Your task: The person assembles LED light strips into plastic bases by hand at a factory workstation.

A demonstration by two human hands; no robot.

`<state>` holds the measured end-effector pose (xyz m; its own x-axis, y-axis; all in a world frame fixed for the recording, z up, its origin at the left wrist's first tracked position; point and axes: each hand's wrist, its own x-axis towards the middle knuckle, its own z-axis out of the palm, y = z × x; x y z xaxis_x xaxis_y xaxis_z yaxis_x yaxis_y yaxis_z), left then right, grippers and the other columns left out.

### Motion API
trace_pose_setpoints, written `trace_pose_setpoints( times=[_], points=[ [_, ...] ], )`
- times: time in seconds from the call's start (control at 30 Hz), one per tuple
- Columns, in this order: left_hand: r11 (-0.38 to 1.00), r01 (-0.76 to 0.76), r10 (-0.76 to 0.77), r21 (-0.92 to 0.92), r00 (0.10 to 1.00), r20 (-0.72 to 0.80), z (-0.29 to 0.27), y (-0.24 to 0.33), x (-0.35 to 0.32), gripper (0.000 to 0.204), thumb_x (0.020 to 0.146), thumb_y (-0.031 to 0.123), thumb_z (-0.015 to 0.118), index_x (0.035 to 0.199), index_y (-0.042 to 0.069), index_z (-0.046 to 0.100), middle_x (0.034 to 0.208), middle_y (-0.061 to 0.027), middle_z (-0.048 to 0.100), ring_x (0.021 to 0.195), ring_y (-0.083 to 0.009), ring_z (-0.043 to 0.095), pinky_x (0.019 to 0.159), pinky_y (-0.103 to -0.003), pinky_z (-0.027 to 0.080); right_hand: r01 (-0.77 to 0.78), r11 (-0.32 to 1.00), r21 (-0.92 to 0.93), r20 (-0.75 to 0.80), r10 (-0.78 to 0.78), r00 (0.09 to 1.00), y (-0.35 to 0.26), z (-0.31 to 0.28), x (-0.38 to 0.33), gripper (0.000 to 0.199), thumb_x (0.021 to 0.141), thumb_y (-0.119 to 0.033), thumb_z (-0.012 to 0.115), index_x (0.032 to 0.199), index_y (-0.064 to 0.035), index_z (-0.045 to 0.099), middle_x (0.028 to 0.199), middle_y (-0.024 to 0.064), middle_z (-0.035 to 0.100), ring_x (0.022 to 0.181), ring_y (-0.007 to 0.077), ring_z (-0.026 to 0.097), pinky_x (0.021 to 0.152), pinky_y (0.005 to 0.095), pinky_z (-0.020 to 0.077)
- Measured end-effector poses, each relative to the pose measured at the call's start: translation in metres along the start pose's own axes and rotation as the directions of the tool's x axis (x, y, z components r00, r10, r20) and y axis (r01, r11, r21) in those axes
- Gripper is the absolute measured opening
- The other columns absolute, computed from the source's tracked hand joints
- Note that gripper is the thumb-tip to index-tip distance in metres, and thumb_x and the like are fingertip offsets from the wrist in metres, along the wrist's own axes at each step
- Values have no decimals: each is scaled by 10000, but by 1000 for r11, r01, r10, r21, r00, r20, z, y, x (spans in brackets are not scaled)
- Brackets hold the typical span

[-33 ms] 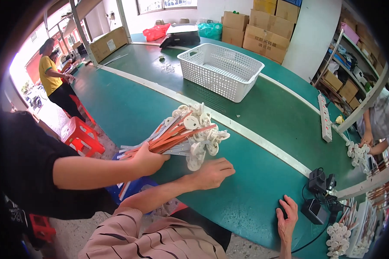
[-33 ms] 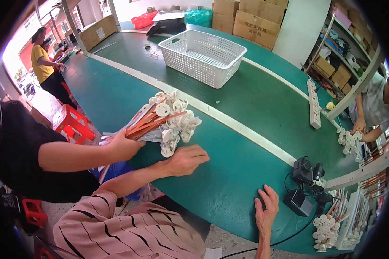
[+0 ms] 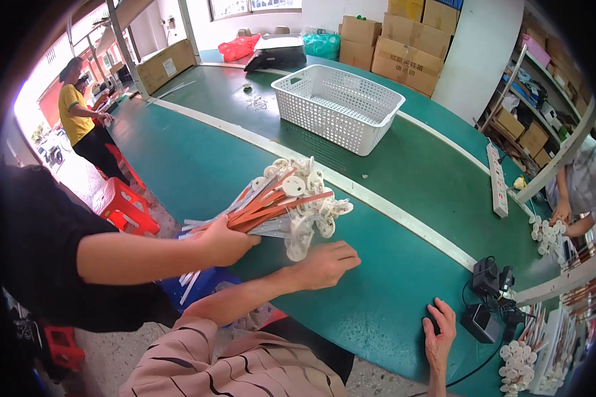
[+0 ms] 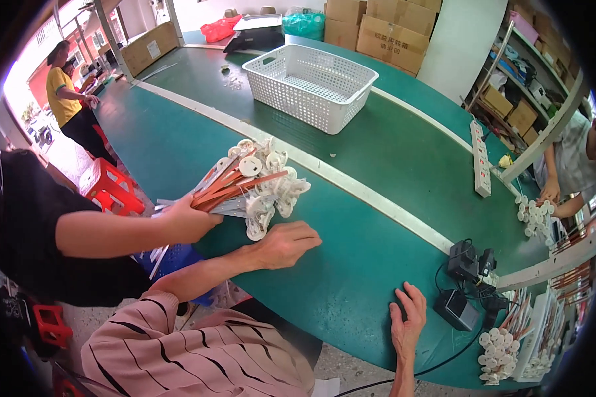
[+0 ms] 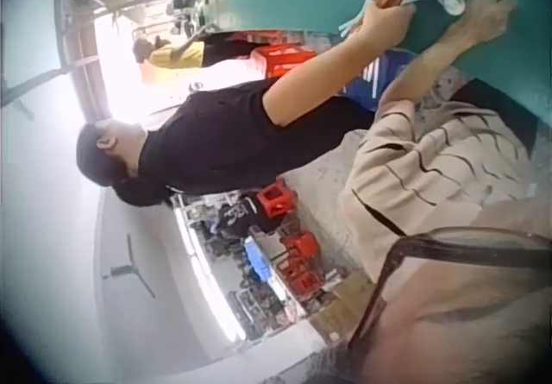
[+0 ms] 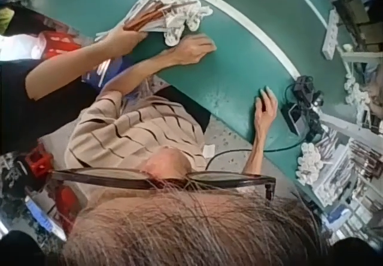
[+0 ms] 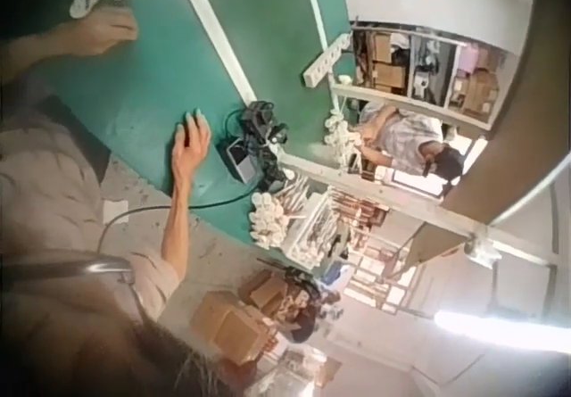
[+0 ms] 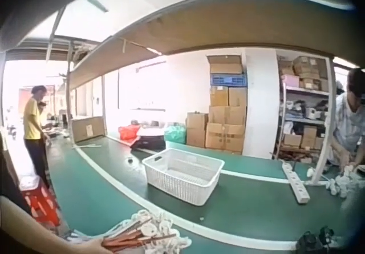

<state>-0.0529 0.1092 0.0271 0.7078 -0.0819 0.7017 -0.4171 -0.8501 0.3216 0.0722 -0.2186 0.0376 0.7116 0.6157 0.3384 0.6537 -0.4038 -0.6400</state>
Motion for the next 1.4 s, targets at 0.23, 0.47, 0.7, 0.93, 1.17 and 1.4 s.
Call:
trace_pose_setpoints(
  times=[0.23,0.47,0.7,0.93,1.17,1.4],
  points=[
    [981,-97,85,-167,994,-75,-44,35,2,308,694,-54,712,994,-26,649,1009,-148,639,864,-277,657,693,-354,550,-151,987,52,102,146,984,-28,-10,23,379,771,-3,669,1149,-23,640,1201,140,604,1116,277,573,940,357,454],
    [778,381,-415,500,908,-46,-155,39,-23,1001,562,425,851,1414,105,437,1472,-180,344,1355,-405,305,1081,-577,234,-198,933,299,432,53,900,-105,36,50,676,793,-69,714,1407,-83,431,1265,155,560,1101,252,582,884,373,488],
    [619,502,-628,604,778,-2,-149,-2,-78,1207,494,566,823,1502,171,290,1507,-183,289,1341,-427,312,1075,-587,231,35,939,342,592,-244,768,-156,105,55,810,783,-103,749,1470,-111,321,1147,172,540,911,279,592,759,370,515],
    [507,472,-605,721,791,-93,-138,-14,-86,927,693,247,757,1499,204,300,1481,-176,332,1309,-397,368,1034,-563,296,147,943,298,497,-285,819,-163,144,78,684,807,-88,692,1414,-77,378,1133,218,530,986,403,576,822,447,491],
    [428,483,-620,764,772,-141,-129,-26,-88,880,731,82,675,1503,234,281,1456,-180,366,1292,-361,402,996,-556,335,167,933,318,438,-300,847,-154,161,98,643,815,-64,686,1401,-87,421,1275,229,510,1149,407,519,945,434,450],
    [372,492,-613,787,767,-190,-125,-53,-78,818,797,111,622,1511,215,237,1434,-223,377,1267,-388,418,960,-602,338,267,901,342,321,-379,868,-141,188,118,739,803,-35,696,1457,-98,357,1276,203,506,1152,384,513,961,420,441]
  ],
)
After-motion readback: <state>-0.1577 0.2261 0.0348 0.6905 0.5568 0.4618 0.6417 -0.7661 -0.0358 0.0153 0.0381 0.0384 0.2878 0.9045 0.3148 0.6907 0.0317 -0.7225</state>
